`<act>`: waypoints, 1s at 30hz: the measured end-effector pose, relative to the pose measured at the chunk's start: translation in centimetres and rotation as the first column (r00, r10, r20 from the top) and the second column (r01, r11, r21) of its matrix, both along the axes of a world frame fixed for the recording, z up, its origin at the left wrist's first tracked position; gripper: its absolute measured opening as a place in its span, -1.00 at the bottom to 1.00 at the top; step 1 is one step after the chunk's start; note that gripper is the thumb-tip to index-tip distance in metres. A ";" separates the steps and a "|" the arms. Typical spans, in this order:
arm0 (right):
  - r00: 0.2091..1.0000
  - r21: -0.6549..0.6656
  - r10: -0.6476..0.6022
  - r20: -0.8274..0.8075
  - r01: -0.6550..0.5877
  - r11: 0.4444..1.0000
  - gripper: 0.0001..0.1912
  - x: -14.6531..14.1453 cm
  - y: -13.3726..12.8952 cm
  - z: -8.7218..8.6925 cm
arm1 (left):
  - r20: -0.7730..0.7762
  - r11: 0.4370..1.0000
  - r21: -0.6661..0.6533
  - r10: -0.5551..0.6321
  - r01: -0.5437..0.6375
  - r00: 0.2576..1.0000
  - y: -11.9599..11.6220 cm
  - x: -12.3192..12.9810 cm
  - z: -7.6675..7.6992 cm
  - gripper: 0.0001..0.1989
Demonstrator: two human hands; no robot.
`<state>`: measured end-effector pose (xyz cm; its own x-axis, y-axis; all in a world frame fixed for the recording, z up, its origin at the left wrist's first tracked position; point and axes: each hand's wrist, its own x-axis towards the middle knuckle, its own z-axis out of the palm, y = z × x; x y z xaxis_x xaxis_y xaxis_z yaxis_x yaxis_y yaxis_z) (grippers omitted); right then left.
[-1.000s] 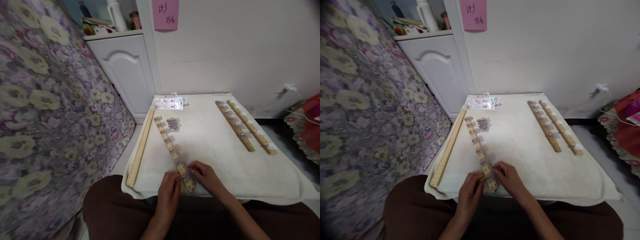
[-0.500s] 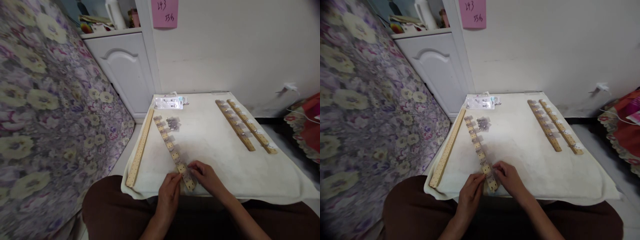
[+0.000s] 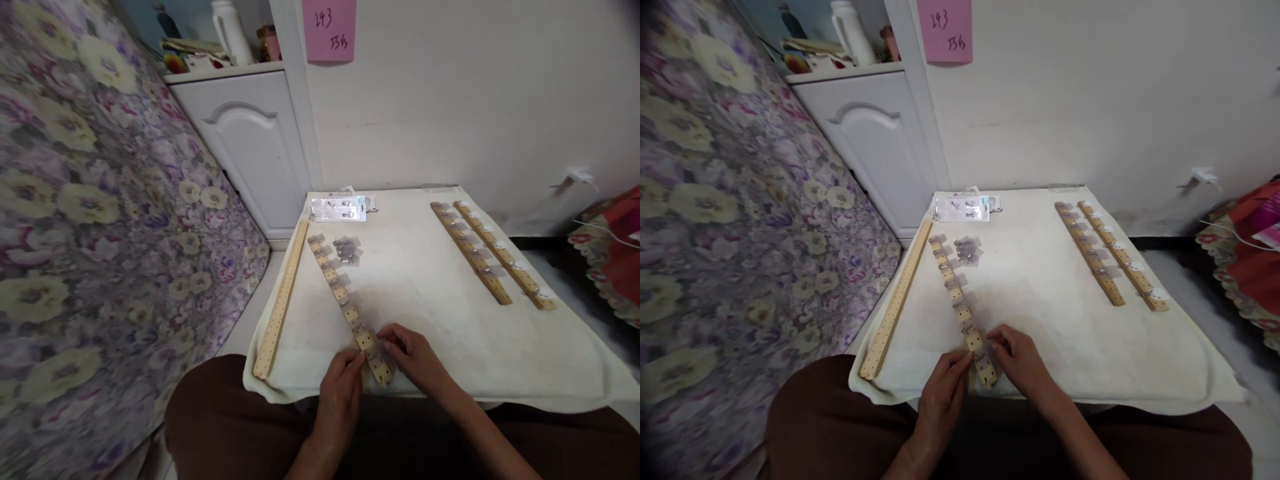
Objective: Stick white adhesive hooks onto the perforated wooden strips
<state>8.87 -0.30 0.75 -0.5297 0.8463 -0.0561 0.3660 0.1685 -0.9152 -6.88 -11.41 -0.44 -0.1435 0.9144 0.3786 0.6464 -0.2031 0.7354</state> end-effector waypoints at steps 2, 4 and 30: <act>1.000 -0.008 -0.005 0.005 0.005 1.000 -0.84 -0.1 -0.1 0.1 | -0.005 1.000 0.006 -0.005 0.005 1.000 0.0 0.0 -0.1 -0.65; 1.000 -0.015 -0.011 0.016 0.011 1.000 -0.85 -0.2 -0.2 0.3 | -0.020 1.000 0.025 -0.015 0.015 1.000 0.1 -0.1 -0.2 -0.65; 0.994 -0.077 -0.104 0.020 0.105 0.991 -0.83 -1.4 -0.2 -0.5 | -0.037 1.000 -0.002 -0.026 0.026 0.999 0.6 -0.7 -0.6 -0.69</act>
